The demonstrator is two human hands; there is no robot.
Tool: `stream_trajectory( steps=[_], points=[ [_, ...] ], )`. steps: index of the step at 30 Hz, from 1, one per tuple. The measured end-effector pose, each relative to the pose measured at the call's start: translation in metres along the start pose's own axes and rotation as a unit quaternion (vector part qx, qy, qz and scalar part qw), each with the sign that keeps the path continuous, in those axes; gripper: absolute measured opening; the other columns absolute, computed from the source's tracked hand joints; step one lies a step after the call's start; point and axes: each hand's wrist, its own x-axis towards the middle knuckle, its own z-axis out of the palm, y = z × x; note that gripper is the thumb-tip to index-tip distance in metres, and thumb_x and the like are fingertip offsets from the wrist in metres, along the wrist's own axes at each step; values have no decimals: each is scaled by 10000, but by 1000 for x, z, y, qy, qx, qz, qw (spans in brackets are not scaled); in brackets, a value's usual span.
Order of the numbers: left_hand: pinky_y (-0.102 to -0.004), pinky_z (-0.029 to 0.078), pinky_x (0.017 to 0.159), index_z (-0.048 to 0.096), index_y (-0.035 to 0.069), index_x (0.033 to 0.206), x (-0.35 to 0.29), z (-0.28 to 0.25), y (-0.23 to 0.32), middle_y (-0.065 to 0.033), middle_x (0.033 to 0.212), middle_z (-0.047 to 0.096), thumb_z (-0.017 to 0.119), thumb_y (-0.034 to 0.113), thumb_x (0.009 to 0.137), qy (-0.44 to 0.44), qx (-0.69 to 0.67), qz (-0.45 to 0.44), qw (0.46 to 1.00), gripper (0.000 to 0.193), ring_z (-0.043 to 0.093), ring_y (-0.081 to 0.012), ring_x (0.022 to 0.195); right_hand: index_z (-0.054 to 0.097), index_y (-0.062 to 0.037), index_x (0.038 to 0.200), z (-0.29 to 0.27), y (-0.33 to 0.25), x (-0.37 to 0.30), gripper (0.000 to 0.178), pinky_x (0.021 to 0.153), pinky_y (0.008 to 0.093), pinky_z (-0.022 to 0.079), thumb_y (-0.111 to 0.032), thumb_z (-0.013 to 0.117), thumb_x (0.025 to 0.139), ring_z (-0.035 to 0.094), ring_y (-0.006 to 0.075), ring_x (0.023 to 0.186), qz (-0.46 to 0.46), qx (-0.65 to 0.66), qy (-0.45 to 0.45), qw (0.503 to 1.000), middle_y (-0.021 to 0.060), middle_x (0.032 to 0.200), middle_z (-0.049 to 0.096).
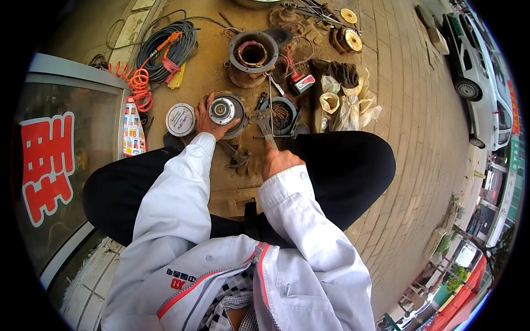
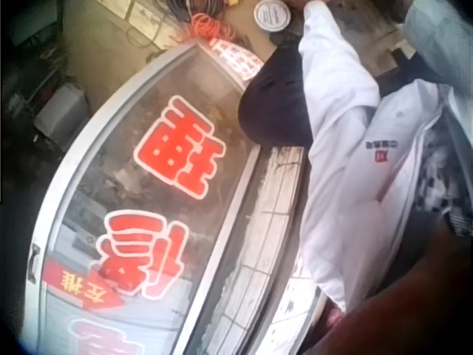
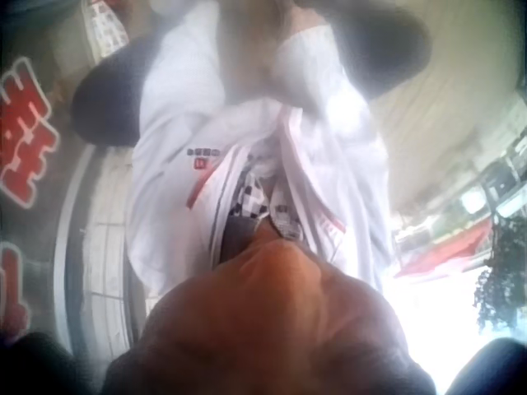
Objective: The person sits on the ground and uses a wrench to tighten a bolt on a cylindrical mechanical part. They then use a grinding tool to smooth the surface of the part and apply a substance from a small container.
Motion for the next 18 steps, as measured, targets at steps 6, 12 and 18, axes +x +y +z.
stream_trajectory(
  steps=[6, 12, 18],
  points=[
    [-505, 300, 1139, 242, 156, 1544, -6, 2, 2, -204, 1468, 352, 886, 563, 596, 10, 14, 16, 1000, 1216, 364, -427, 1331, 611, -96, 1297, 5, 3, -11, 384, 693, 481, 591, -110, 508, 927, 720, 385, 785, 4, -24, -14, 1000, 220, 818, 707],
    [-507, 270, 1159, 221, 167, 1551, 3, -2, -2, -196, 1496, 329, 885, 560, 602, -2, -2, 3, 1000, 1223, 328, -426, 1369, 581, -160, 1370, -2, -3, 15, 444, 731, 483, 588, -156, 543, 928, 725, 383, 815, 1, -19, -12, 1000, 215, 850, 716],
    [-512, 270, 1157, 218, 181, 1553, 0, -1, -1, -187, 1499, 330, 895, 557, 573, 6, -9, 0, 1000, 1249, 336, -428, 1361, 580, -138, 1357, 1, 8, -9, 447, 717, 490, 579, -174, 580, 911, 710, 398, 797, -19, 29, 12, 999, 215, 904, 698]
  ],
)
